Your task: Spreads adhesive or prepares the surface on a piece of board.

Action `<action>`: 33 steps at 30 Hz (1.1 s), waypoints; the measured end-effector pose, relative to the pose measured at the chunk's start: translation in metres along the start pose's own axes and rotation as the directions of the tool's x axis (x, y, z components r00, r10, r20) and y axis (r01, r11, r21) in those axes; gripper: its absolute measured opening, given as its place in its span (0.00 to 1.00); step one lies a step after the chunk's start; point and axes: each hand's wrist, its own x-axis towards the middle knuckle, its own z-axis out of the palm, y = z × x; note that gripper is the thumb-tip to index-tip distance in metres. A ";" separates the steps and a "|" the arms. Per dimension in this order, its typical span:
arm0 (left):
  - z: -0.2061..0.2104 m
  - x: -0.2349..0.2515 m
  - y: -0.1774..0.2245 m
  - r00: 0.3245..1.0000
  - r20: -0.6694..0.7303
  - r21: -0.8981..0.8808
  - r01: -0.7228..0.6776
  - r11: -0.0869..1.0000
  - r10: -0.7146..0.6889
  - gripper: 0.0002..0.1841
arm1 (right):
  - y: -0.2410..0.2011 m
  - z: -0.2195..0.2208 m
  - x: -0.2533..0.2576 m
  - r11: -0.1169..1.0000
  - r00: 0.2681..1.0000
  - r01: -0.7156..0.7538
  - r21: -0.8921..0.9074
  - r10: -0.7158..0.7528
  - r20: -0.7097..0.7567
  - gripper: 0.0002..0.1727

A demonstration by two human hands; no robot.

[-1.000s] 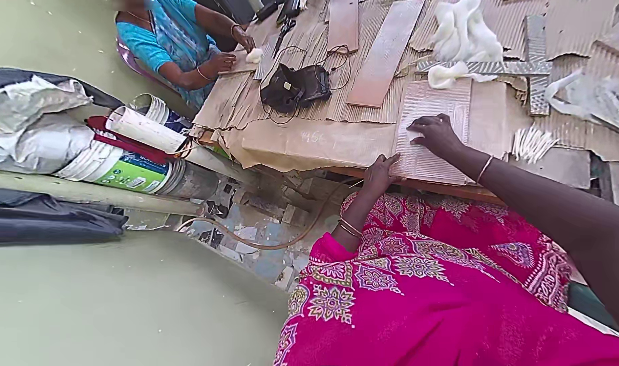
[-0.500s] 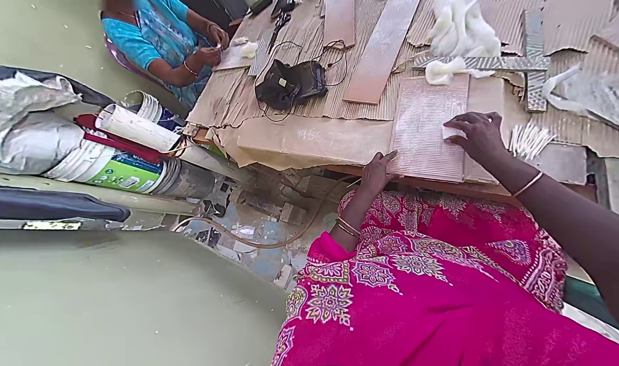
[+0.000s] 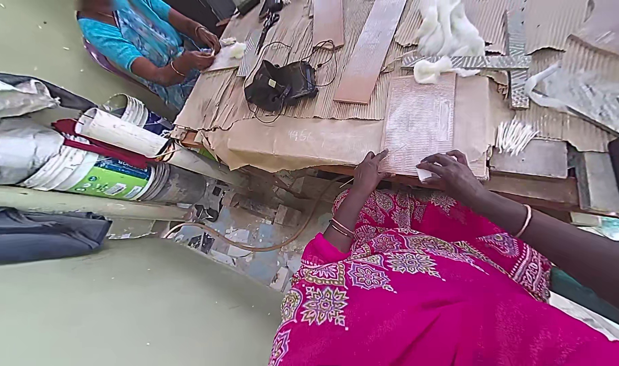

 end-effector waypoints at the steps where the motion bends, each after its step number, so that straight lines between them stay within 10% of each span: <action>1: 0.007 0.013 -0.010 1.000 0.005 0.034 -0.009 0.999 0.009 0.38 | 0.003 0.000 -0.001 1.000 1.000 0.017 0.002 -0.017 0.001 0.19; 6: 0.011 0.020 -0.010 0.997 0.047 0.059 0.056 0.997 -0.059 0.39 | 0.044 -0.028 0.013 0.973 0.975 -0.217 -0.083 0.211 -0.073 0.18; 11: 0.009 0.019 -0.010 0.999 0.022 0.023 0.044 0.999 -0.044 0.38 | 0.005 -0.004 -0.004 1.000 1.000 0.017 0.009 -0.017 0.023 0.20; 17: 0.015 0.026 -0.022 1.000 0.004 0.014 -0.010 1.000 0.010 0.39 | 0.058 -0.018 0.047 0.973 0.974 -0.218 -0.078 0.213 -0.072 0.18; 23: 0.014 0.024 -0.019 1.000 -0.010 0.010 0.028 1.000 -0.028 0.43 | 0.005 0.041 0.071 0.987 0.987 0.152 0.059 -0.155 0.048 0.17; 28: 0.016 0.025 -0.019 1.000 -0.016 0.001 0.021 1.000 -0.021 0.43 | 0.056 0.018 0.139 0.990 0.989 -0.143 -0.002 0.143 0.024 0.17; 33: 0.018 0.027 -0.025 1.000 -0.027 -0.008 0.013 1.000 -0.013 0.42 | 0.018 0.038 0.118 0.980 0.971 0.172 0.100 -0.186 0.152 0.20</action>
